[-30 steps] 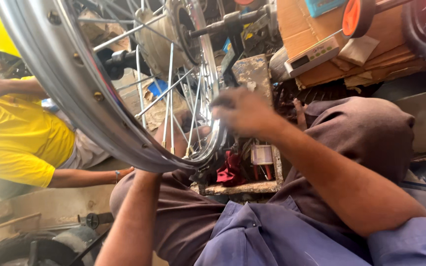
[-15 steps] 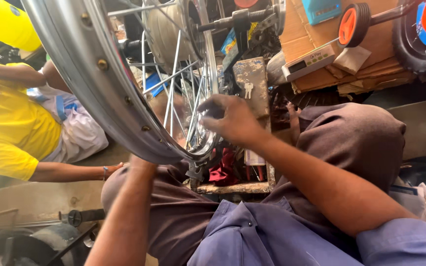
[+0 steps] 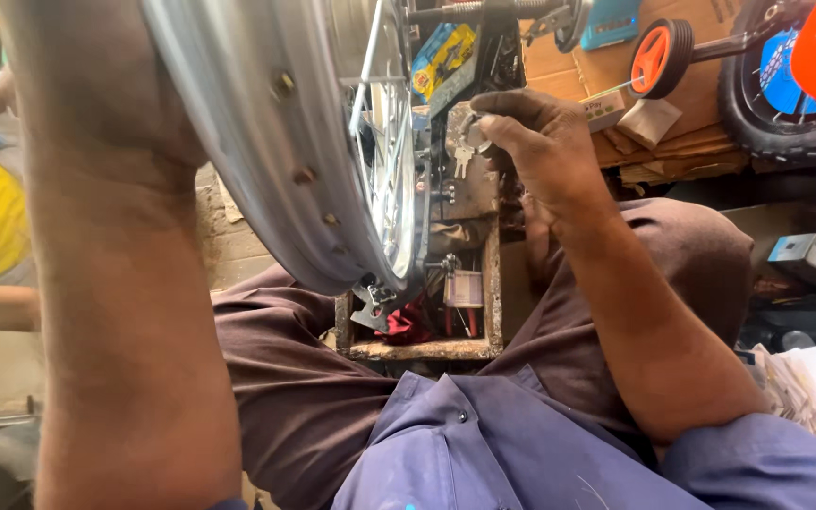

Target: The person places a bicycle wheel into a truing stand and uses a small tool to tighten the spoke nipples individually, rotating the wheel and checking the alignment against the stand markers.

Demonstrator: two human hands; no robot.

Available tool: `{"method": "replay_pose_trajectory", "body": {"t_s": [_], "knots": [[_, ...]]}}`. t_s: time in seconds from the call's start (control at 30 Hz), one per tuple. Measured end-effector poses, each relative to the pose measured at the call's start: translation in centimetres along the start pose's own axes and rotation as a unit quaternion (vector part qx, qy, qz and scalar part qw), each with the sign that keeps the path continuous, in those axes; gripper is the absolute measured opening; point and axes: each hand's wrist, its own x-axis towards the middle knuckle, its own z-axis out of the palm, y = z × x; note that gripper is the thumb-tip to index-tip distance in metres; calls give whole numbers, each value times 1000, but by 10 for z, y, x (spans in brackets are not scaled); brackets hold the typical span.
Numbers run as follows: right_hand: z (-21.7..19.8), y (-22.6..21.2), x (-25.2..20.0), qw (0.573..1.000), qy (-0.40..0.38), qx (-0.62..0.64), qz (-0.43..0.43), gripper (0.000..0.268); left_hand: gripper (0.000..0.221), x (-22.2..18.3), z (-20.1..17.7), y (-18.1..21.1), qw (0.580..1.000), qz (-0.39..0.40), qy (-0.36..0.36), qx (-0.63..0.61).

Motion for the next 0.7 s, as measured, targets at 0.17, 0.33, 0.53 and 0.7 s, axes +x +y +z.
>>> {"method": "replay_pose_trajectory", "body": {"t_s": [0.17, 0.33, 0.53, 0.7], "knots": [[-4, 1, -2, 999, -38, 21, -14, 24, 42, 14, 10, -23, 981, 26, -29, -192], [-3, -3, -3, 998, -28, -47, 24, 26, 41, 23, 42, -50, 909, 54, -82, -405], [-6, -9, -8, 961, -100, -256, 31, 26, 28, 14, 30, -32, 998, -51, -20, -11], [-3, -7, -18, 928, -115, -354, 3, 24, 31, -22, 26, -54, 993, -115, -17, 30]]}}
